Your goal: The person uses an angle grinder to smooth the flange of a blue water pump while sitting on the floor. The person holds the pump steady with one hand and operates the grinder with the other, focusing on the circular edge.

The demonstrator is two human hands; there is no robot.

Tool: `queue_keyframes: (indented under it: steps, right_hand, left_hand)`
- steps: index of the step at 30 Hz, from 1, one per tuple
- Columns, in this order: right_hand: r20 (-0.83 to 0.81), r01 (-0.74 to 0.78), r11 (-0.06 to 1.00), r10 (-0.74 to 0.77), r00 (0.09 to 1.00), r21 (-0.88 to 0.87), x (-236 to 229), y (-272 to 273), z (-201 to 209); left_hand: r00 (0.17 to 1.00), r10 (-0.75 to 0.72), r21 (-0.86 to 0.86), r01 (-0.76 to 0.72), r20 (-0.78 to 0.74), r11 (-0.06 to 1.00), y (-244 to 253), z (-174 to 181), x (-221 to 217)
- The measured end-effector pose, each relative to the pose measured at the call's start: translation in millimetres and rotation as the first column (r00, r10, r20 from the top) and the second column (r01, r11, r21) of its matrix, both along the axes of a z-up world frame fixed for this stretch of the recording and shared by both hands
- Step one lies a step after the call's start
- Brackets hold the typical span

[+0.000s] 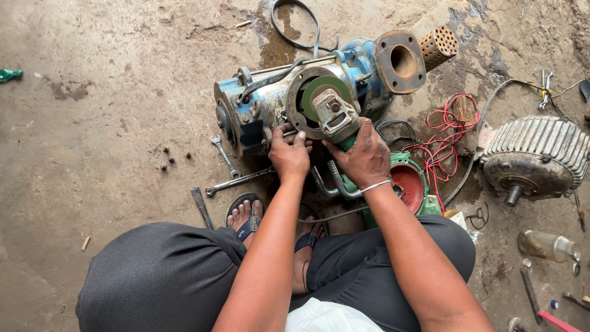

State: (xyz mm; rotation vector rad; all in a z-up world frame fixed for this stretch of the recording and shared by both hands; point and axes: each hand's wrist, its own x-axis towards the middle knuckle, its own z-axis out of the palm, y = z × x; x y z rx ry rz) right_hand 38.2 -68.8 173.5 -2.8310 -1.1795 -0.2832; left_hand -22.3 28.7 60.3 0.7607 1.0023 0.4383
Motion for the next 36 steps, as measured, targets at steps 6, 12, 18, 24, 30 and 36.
queue_keyframes:
  steps: [6, 12, 18, 24, 30, 36]
  right_hand:
    - [0.038, -0.012, 0.999, 0.014, 0.999, -0.049, 3, -6, -3]
    - [0.15, -0.062, 0.997, 0.069, 0.986, -0.049, 6, -7, -4]
    - [0.065, -0.052, 0.998, 0.054, 0.996, -0.038, 3, -5, -2]
    - [-0.002, -0.025, 0.999, 0.025, 1.0, -0.04, 2, -2, 1]
    - [0.045, -0.017, 0.999, 0.019, 0.999, -0.029, 3, -2, 3]
    - [0.014, 0.008, 0.999, -0.007, 1.0, -0.05, 2, -2, -3]
  left_hand:
    - [1.0, 0.003, 0.009, -0.003, -0.002, 1.0, -1, 3, 0]
    - [1.0, 0.017, 0.025, -0.018, 0.007, 1.0, -2, 2, 1]
    - [1.0, 0.012, 0.024, -0.012, 0.004, 1.0, -2, 0, 0]
    - [1.0, 0.015, 0.01, -0.015, 0.014, 1.0, 0, 4, 1]
    - [1.0, -0.011, 0.006, 0.011, -0.007, 1.0, 2, 10, -2]
    - [1.0, -0.023, 0.015, 0.024, -0.019, 1.0, 2, 9, -3]
